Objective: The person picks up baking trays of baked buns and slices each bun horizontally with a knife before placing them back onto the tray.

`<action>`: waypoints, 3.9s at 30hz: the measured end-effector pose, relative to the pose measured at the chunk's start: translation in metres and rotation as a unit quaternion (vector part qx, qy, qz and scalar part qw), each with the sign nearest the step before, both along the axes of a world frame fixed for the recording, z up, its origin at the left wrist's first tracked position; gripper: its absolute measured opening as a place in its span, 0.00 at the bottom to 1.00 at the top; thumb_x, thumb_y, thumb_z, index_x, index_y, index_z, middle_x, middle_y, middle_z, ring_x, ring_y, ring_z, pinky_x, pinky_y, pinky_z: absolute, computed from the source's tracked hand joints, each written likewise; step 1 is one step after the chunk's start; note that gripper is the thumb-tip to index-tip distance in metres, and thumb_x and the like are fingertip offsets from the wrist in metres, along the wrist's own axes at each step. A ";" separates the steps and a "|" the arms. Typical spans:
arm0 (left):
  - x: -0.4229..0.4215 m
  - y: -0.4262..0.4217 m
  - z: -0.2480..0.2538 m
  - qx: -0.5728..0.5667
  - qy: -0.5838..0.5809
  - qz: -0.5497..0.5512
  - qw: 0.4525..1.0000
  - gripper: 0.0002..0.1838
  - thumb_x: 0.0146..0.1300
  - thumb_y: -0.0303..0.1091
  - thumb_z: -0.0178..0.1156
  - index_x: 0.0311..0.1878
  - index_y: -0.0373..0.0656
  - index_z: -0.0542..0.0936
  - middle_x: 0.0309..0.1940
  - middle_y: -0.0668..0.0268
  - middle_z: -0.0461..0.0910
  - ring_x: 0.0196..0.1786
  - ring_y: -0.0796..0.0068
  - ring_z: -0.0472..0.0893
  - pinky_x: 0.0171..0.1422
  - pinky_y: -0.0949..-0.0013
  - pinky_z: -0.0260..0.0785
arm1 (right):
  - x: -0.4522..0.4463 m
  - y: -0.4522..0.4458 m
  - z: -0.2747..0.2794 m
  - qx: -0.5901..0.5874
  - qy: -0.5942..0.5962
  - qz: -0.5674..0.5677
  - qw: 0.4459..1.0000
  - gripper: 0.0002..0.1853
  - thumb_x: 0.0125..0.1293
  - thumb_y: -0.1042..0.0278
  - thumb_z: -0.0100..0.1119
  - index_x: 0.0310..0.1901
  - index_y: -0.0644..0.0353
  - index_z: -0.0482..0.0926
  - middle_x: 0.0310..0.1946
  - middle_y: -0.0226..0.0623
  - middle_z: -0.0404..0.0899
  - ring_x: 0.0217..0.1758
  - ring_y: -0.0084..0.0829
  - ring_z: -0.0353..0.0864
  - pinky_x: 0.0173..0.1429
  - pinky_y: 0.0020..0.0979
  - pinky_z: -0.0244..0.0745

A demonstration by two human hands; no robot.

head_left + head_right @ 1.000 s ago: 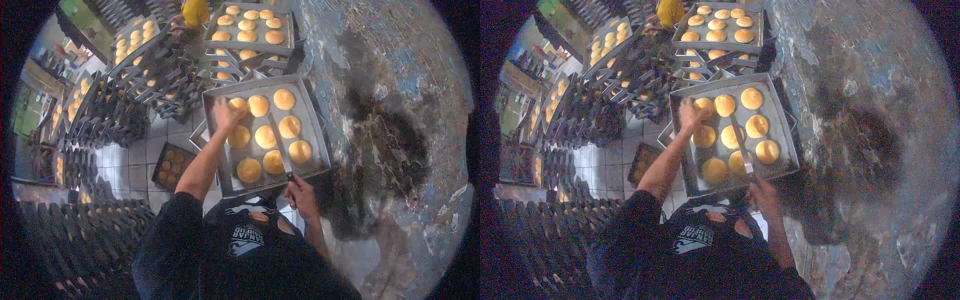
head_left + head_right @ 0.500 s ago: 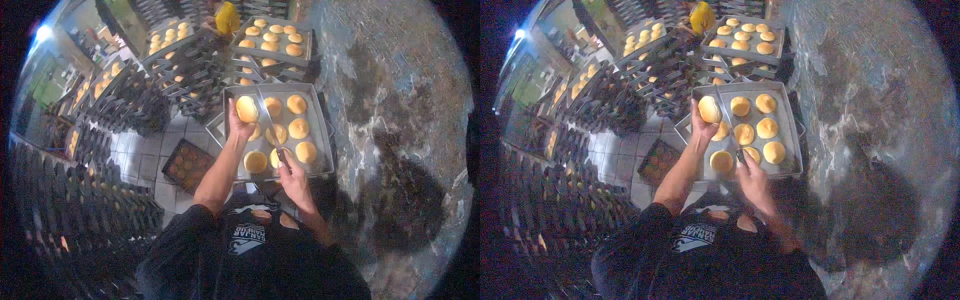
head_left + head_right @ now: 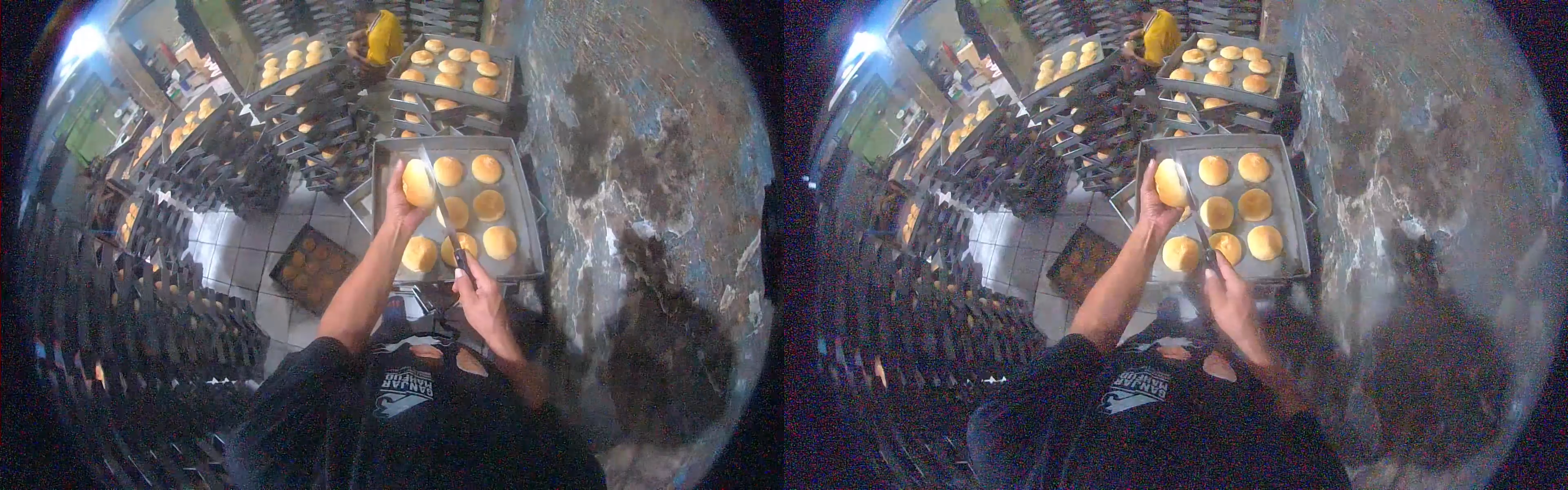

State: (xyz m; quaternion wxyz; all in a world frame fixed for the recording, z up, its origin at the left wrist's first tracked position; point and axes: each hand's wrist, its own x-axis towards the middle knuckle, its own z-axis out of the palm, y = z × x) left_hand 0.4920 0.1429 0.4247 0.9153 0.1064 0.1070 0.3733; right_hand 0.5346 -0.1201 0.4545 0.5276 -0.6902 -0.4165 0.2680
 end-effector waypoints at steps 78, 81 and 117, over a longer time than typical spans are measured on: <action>0.107 0.167 -0.096 0.714 0.613 0.031 0.338 0.30 0.69 0.59 0.56 0.56 0.41 0.82 0.54 0.52 0.84 0.61 0.48 0.78 0.66 0.45 0.66 | 0.032 0.026 -0.052 -0.162 0.214 -0.174 0.948 0.20 0.77 0.67 0.52 0.68 0.55 0.74 0.25 0.28 0.77 0.15 0.13 0.65 0.16 0.19 0.57; 0.138 0.159 -0.104 0.696 0.647 -0.078 0.303 0.34 0.66 0.64 0.56 0.57 0.41 0.82 0.56 0.51 0.83 0.65 0.47 0.76 0.69 0.46 0.64 | 0.032 0.024 -0.054 -0.174 0.214 -0.189 0.942 0.20 0.78 0.65 0.52 0.68 0.55 0.74 0.24 0.27 0.76 0.16 0.13 0.65 0.16 0.19 0.58; 0.037 0.021 -0.001 -0.040 0.006 -0.096 0.995 0.23 0.65 0.59 0.65 0.39 0.46 0.83 0.33 0.64 0.86 0.33 0.68 0.85 0.36 0.64 0.80 | 0.002 0.006 0.001 -0.001 -0.034 -0.039 0.999 0.24 0.77 0.65 0.53 0.71 0.60 0.70 0.27 0.32 0.80 0.30 0.22 0.79 0.38 0.29 0.76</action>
